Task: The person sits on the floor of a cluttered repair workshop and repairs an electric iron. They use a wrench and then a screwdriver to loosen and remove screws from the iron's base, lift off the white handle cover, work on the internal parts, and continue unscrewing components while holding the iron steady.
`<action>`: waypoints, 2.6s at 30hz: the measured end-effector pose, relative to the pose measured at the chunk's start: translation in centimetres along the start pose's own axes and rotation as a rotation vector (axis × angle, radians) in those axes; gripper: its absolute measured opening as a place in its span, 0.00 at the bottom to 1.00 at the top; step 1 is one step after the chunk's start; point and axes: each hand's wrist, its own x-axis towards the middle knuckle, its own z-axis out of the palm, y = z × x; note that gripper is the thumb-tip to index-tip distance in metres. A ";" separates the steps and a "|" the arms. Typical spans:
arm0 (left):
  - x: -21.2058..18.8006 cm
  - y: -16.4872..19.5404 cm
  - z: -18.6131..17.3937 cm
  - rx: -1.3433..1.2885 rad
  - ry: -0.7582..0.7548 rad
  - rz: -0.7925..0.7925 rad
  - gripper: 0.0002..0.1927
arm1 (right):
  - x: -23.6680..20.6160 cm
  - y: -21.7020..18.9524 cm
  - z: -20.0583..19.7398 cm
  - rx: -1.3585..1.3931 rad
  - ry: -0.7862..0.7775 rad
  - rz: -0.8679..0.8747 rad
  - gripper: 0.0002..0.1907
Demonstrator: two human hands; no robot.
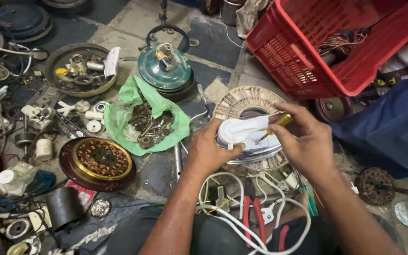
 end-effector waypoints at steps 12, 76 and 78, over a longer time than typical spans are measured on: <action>0.2 0.4 -0.2 0.062 0.000 -0.014 0.28 | 0.1 0.0 -0.4 0.023 0.022 -0.039 0.23; 0.1 0.3 0.0 0.046 0.011 0.004 0.28 | -0.3 1.3 -0.8 -0.250 0.016 -0.249 0.25; 0.0 0.2 0.0 0.039 0.003 -0.002 0.28 | -0.4 1.6 -0.6 0.001 0.012 -0.086 0.21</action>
